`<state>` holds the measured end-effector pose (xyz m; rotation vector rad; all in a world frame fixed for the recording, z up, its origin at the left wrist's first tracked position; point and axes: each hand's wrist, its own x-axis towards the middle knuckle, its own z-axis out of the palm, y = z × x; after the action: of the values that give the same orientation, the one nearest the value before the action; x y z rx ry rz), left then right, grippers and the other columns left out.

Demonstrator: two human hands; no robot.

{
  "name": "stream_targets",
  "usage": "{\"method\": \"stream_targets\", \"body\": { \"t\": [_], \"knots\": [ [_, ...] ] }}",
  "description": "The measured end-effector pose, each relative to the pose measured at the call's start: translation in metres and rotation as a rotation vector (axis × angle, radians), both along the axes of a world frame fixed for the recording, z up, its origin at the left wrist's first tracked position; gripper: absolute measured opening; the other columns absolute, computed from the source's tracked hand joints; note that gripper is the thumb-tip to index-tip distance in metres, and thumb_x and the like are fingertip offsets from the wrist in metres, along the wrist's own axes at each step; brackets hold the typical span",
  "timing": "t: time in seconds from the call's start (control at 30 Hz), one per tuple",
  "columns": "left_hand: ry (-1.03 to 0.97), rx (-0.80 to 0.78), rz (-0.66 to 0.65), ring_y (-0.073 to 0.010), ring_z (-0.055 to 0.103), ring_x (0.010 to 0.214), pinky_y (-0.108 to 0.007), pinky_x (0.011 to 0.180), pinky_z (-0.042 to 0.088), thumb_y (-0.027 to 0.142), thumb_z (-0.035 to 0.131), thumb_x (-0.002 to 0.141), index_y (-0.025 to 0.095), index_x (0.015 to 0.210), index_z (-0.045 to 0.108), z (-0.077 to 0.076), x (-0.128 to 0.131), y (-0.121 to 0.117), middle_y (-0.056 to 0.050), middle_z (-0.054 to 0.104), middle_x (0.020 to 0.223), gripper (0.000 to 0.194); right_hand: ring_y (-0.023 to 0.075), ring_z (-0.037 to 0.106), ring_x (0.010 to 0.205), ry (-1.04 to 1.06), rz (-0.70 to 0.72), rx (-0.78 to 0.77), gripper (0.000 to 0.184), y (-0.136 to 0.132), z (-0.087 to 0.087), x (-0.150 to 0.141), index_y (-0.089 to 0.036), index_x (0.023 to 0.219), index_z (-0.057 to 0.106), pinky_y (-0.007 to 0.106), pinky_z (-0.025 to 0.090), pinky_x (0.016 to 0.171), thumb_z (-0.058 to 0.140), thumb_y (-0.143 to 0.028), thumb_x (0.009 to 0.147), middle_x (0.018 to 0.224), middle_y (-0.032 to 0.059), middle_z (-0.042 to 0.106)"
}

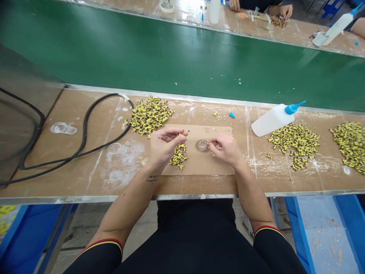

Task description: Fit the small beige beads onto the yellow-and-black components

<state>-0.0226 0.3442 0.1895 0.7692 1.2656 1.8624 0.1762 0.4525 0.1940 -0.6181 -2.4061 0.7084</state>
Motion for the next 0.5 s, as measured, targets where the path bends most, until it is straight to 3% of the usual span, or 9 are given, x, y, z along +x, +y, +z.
{"method": "stream_targets", "body": {
  "t": [0.23, 0.5],
  "knots": [
    [0.062, -0.005, -0.154, -0.0214, 0.080, 0.083, -0.033, 0.081, 0.069, 0.038, 0.092, 0.071, 0.015, 0.097, 0.081, -0.003, 0.014, -0.006, -0.010, 0.082, 0.093, 0.036, 0.0112, 0.048, 0.051, 0.321, -0.032, -0.026, 0.011, -0.013, 0.015, 0.003, -0.022, 0.075, 0.065, 0.026, 0.038, 0.049, 0.064, -0.015, 0.084, 0.060, -0.0025, 0.062],
    [0.203, 0.136, -0.253, -0.0150, 0.078, 0.077, -0.026, 0.074, 0.068, 0.027, 0.080, 0.087, 0.021, 0.098, 0.083, -0.005, 0.031, -0.011, -0.007, 0.081, 0.096, 0.012, 0.0124, 0.050, 0.053, 0.408, 0.045, -0.067, 0.010, -0.021, 0.015, -0.001, -0.024, 0.077, 0.063, 0.028, 0.041, 0.050, 0.061, -0.015, 0.082, 0.061, -0.0027, 0.061]
  ]
}}
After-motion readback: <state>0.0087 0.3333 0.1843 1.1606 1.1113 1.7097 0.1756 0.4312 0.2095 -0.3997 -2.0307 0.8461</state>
